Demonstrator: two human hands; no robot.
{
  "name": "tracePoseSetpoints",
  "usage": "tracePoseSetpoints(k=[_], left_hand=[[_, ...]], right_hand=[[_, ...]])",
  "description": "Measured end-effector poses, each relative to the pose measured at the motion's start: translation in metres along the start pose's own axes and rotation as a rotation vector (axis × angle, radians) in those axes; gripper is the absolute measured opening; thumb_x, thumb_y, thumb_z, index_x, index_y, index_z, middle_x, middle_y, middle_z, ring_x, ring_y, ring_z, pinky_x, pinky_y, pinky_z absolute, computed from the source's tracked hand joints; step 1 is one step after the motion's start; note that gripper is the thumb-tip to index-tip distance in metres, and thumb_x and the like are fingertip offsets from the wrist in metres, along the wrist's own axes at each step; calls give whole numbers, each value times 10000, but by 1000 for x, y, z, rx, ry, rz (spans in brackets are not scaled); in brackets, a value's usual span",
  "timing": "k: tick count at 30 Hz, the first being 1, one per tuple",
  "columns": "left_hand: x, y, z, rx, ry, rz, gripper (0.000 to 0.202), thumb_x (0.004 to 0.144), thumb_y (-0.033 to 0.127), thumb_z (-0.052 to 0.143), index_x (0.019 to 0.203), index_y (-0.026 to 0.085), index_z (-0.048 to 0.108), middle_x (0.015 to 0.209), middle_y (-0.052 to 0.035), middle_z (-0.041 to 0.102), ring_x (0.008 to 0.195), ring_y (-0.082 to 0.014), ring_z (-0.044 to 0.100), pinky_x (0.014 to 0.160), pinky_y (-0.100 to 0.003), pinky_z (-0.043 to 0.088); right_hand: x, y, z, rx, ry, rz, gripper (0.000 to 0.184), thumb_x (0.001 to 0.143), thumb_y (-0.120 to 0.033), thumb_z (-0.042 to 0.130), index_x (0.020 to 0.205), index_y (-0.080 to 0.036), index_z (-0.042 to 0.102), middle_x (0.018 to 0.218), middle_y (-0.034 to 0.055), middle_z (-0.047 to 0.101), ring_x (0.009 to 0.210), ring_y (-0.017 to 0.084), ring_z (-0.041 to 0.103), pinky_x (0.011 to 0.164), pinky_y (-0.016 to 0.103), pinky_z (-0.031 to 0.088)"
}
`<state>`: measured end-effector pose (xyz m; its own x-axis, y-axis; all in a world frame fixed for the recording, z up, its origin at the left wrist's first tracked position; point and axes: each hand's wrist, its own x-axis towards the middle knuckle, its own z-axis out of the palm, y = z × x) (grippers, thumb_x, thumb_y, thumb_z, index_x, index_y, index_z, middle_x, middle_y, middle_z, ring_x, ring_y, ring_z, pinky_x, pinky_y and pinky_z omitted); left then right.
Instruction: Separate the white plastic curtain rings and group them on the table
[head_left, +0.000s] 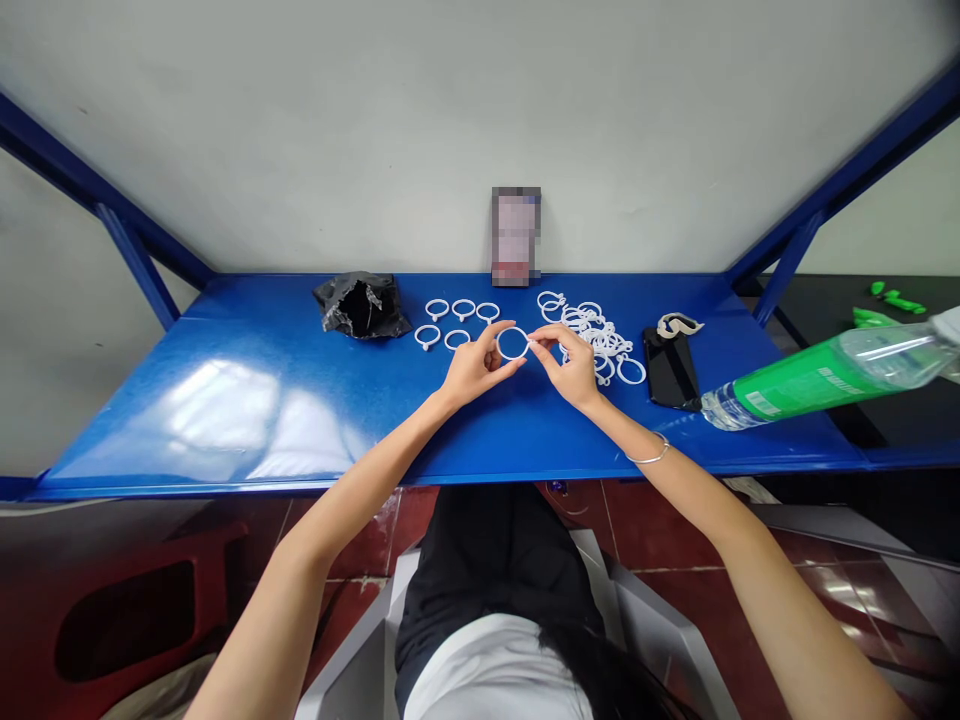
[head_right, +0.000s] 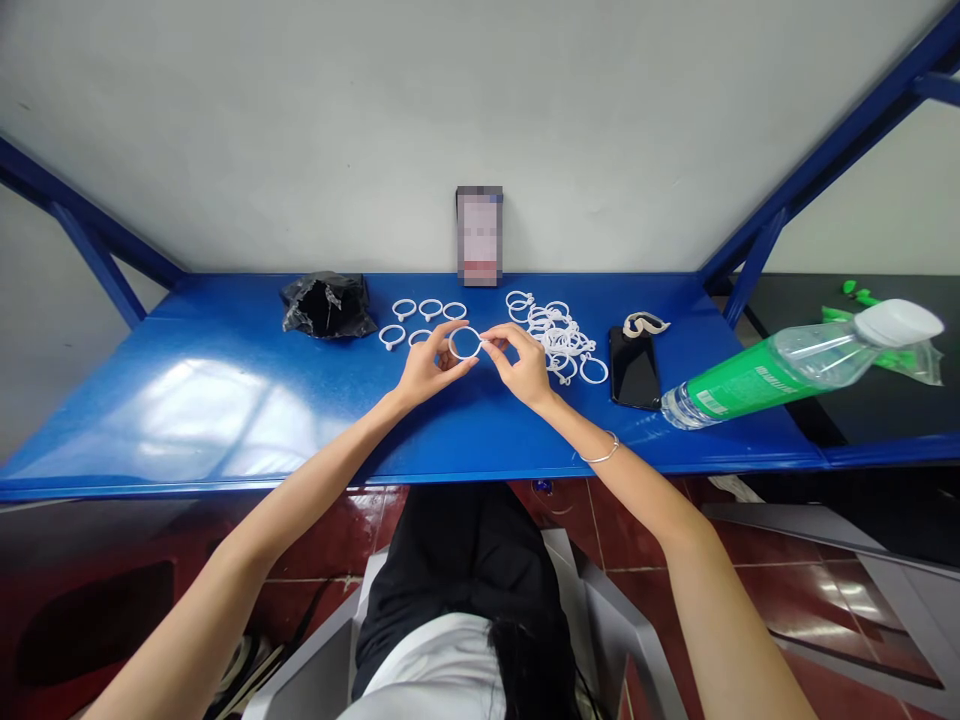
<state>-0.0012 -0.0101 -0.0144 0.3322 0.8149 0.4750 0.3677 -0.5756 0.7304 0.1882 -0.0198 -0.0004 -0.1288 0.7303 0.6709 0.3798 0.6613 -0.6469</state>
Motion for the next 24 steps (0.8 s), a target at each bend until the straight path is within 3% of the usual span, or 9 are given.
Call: tracePoseSetpoints(k=[11, 24], left_hand=[[1, 2, -2, 73, 6, 8, 437, 799, 466, 718, 1086, 177, 558, 528, 101, 487, 449, -68, 453, 485, -175, 317], [3, 8, -4, -16, -20, 19, 341, 765, 426, 715, 881, 188, 501, 521, 91, 494, 436, -68, 451, 461, -179, 321]], right_hand=[[0, 5, 0, 36, -26, 31, 224, 918, -428, 632, 862, -221, 697, 831, 45, 705, 699, 177, 636, 681, 345, 549], [-3, 7, 2, 84, -98, 66, 280, 914, -473, 619, 842, -207, 665, 785, 31, 672, 666, 162, 614, 667, 325, 524]])
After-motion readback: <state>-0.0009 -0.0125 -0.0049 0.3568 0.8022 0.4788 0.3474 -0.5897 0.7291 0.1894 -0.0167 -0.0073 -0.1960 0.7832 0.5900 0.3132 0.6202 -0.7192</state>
